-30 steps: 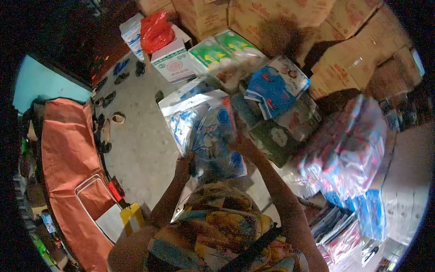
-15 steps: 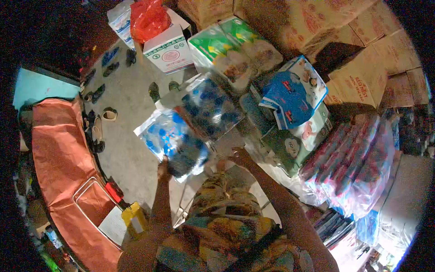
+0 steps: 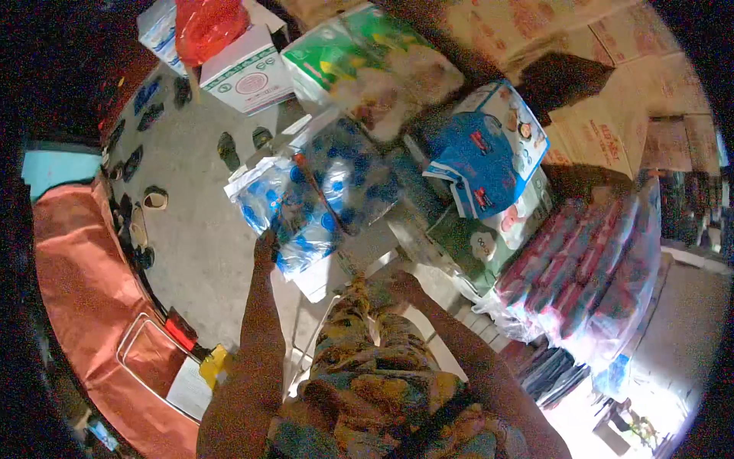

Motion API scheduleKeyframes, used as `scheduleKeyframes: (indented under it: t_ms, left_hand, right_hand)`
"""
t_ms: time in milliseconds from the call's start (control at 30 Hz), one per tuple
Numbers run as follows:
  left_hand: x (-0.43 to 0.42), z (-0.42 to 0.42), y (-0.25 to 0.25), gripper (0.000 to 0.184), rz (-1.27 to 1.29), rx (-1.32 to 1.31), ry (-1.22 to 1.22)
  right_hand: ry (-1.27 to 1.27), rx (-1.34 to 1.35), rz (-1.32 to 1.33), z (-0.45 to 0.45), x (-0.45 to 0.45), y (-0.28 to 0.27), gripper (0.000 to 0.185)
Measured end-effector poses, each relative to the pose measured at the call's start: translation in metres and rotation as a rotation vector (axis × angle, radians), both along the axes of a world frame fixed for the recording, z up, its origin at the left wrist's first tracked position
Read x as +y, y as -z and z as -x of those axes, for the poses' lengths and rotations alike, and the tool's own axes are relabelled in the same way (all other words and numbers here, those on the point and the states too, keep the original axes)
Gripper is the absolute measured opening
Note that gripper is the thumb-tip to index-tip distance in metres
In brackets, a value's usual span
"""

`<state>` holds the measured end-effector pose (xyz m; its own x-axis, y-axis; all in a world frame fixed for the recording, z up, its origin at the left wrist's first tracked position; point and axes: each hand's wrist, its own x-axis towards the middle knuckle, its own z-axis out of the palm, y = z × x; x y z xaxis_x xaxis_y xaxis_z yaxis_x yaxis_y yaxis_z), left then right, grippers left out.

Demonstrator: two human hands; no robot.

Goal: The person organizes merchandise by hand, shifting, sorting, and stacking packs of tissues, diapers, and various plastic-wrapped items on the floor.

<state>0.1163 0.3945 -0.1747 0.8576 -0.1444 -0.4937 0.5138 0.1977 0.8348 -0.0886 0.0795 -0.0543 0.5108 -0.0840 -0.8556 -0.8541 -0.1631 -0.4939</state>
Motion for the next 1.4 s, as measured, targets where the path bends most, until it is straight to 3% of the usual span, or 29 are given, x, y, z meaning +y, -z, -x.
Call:
scheduleKeyframes:
  t_ms: [67, 200, 300, 400, 433, 567, 600, 633, 700, 733, 767, 833, 867, 900, 967, 1000, 1067, 1100, 1167, 1233, 1300, 1333, 1400]
  left_hand:
    - [0.003, -0.004, 0.027, 0.036, -0.059, 0.184, 0.017]
    - [-0.005, -0.001, 0.021, 0.039, -0.145, 0.095, 0.069]
    - [-0.007, 0.006, 0.028, 0.033, -0.262, -0.022, 0.024]
    - [-0.032, 0.012, -0.004, 0.024, -0.439, 0.016, -0.078]
    - [-0.025, 0.014, 0.027, 0.024, -0.501, -0.231, 0.005]
    - [-0.042, 0.012, 0.032, 0.026, -0.825, -0.480, 0.127]
    - [-0.044, 0.011, 0.033, 0.026, -0.913, -0.524, 0.164]
    - [-0.044, 0.012, 0.032, 0.027, -1.022, -0.559, 0.204]
    - [-0.049, 0.017, 0.022, 0.029, -1.238, -0.644, 0.297]
    - [-0.052, 0.019, 0.021, 0.030, -1.339, -0.692, 0.341]
    - [-0.054, 0.020, 0.023, 0.031, -1.435, -0.747, 0.392]
    - [-0.070, 0.025, 0.018, 0.034, -1.604, -0.898, 0.516]
    - [-0.082, 0.030, 0.018, 0.035, -1.664, -0.993, 0.596]
    - [-0.098, 0.040, 0.009, 0.036, -1.707, -1.108, 0.682]
    - [-0.133, 0.065, 0.006, 0.039, -1.727, -1.303, 0.822]
    - [-0.147, 0.073, 0.001, 0.039, -1.718, -1.346, 0.821]
    - [-0.199, 0.135, -0.025, 0.029, -0.943, -1.027, 0.893]
    - [-0.224, 0.171, -0.039, 0.024, -0.566, -0.835, 0.906]
    - [-0.263, 0.238, -0.097, 0.023, -0.441, -0.960, 1.112]
    - [-0.299, 0.280, -0.076, 0.024, -0.413, -0.568, 1.349]
    - [-0.329, 0.342, -0.133, 0.023, -0.282, -0.380, 1.525]
    - [-0.342, 0.367, -0.142, 0.024, -0.239, -0.474, 1.621]
    - [-0.362, 0.410, -0.157, 0.024, -0.192, -0.570, 1.722]
  right_hand:
    - [-0.100, -0.109, 0.084, 0.013, 0.001, 0.032, 0.045]
    - [-0.295, -0.243, 0.130, 0.016, -0.004, 0.039, 0.046]
    - [-0.218, -0.131, 0.196, 0.013, -0.007, 0.029, 0.046]
    - [-0.346, -0.161, 0.198, 0.013, -0.015, 0.013, 0.048]
    - [-0.321, -0.277, 0.299, 0.023, -0.018, 0.028, 0.042]
    - [-0.446, -0.579, 0.604, 0.053, -0.036, 0.087, 0.026]
    - [-0.423, -0.652, 0.708, 0.054, -0.040, 0.086, 0.025]
    - [0.023, -0.599, 0.366, 0.055, -0.039, 0.082, 0.025]
    - [0.208, -0.614, 0.338, 0.058, -0.047, 0.059, 0.027]
    - [-0.062, -0.615, 0.664, 0.060, -0.055, 0.040, 0.029]
    - [0.004, -0.605, 0.706, 0.066, -0.060, 0.026, 0.029]
    - [0.057, -0.378, 0.594, 0.085, -0.066, 0.015, 0.035]
    - [0.108, -0.629, 0.703, 0.099, -0.071, 0.016, 0.038]
    - [0.156, -0.631, 0.725, 0.113, -0.073, -0.002, 0.038]
    - [0.220, -0.403, 0.629, 0.151, -0.083, -0.044, 0.035]
    - [0.254, -0.412, 0.639, 0.175, -0.086, -0.057, 0.035]
    - [0.484, -0.667, 0.540, 0.234, -0.092, -0.074, 0.036]
    - [0.555, -0.542, 0.511, 0.260, -0.092, -0.105, 0.036]
    - [0.645, -0.454, 0.536, 0.318, -0.094, -0.144, 0.035]
    - [0.732, -0.514, 0.638, 0.381, -0.095, -0.160, 0.035]
    - [1.011, -0.553, 0.624, 0.435, -0.095, -0.193, 0.034]
    - [1.222, -0.561, 0.559, 0.458, -0.095, -0.206, 0.032]
    - [1.447, -0.480, 0.800, 0.506, -0.098, -0.213, 0.031]
